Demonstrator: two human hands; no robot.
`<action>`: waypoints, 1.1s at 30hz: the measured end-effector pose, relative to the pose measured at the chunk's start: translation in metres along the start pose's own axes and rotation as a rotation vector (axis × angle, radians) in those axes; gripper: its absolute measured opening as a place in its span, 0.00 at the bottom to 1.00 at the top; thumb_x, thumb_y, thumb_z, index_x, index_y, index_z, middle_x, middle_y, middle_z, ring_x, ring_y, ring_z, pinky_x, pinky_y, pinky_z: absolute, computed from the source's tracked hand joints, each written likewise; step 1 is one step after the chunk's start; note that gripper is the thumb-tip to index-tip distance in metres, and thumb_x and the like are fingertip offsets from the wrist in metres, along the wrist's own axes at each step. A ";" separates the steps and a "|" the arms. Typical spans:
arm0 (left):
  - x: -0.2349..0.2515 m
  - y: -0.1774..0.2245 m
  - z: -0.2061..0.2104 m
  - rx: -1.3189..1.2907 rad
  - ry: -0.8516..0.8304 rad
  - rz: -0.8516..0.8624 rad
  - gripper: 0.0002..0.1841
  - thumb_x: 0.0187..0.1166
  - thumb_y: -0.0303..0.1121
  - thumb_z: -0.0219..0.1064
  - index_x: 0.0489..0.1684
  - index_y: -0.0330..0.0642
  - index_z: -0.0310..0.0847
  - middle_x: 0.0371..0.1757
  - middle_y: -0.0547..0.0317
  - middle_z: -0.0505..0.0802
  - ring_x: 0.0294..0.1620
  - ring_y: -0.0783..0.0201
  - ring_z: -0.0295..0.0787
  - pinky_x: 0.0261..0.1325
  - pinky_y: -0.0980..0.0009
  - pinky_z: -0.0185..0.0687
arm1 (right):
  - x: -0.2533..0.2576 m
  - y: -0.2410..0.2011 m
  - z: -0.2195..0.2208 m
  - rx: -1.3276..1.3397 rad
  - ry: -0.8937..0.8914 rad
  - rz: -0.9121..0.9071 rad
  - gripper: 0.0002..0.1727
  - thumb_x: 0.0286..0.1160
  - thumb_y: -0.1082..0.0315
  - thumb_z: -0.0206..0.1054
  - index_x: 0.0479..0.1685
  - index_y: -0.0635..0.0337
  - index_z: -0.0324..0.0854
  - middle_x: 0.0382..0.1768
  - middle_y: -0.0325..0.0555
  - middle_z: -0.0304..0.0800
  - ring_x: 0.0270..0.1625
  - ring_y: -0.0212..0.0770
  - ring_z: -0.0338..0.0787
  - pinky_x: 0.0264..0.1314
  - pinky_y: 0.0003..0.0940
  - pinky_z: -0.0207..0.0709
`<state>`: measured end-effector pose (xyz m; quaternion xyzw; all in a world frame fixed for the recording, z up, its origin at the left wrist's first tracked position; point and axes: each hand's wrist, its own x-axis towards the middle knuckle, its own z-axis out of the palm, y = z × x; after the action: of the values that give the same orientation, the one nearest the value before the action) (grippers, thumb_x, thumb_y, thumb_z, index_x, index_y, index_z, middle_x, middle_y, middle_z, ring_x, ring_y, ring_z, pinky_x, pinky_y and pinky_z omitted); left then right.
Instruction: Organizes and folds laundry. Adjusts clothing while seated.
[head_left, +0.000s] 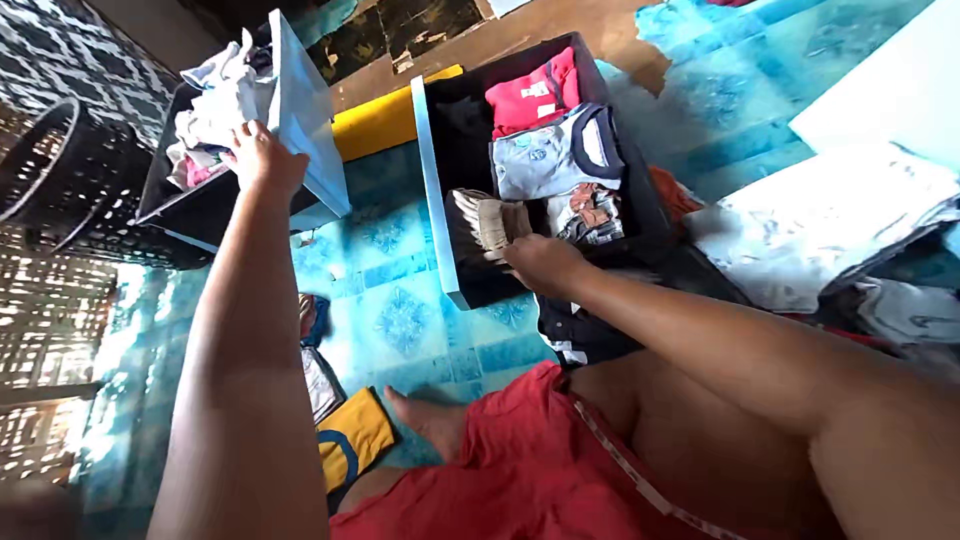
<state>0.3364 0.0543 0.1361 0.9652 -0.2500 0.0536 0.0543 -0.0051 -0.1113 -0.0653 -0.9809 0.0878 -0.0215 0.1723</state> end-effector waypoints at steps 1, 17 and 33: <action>0.010 0.000 0.003 0.011 -0.024 -0.001 0.43 0.73 0.46 0.75 0.82 0.24 0.62 0.83 0.22 0.68 0.88 0.27 0.55 0.84 0.23 0.40 | 0.000 0.009 0.001 0.000 0.038 -0.009 0.10 0.79 0.70 0.68 0.51 0.67 0.86 0.51 0.64 0.90 0.60 0.67 0.89 0.55 0.66 0.84; -0.057 -0.044 0.033 -0.169 -0.079 -0.245 0.31 0.62 0.28 0.79 0.67 0.23 0.76 0.63 0.19 0.83 0.68 0.22 0.78 0.66 0.21 0.69 | -0.003 0.068 -0.016 0.262 0.190 -0.038 0.21 0.68 0.55 0.80 0.46 0.66 0.88 0.50 0.61 0.92 0.55 0.62 0.91 0.59 0.65 0.82; -0.152 -0.092 0.064 -0.130 -0.124 -0.087 0.21 0.69 0.34 0.75 0.58 0.33 0.83 0.51 0.41 0.94 0.61 0.43 0.89 0.84 0.38 0.57 | 0.289 -0.183 -0.054 1.363 0.162 0.656 0.45 0.68 0.41 0.76 0.79 0.61 0.70 0.75 0.60 0.76 0.77 0.58 0.77 0.71 0.65 0.76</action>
<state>0.2541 0.1980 0.0458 0.9711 -0.2136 -0.0251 0.1033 0.3058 -0.0122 0.0519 -0.5765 0.3544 -0.0905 0.7307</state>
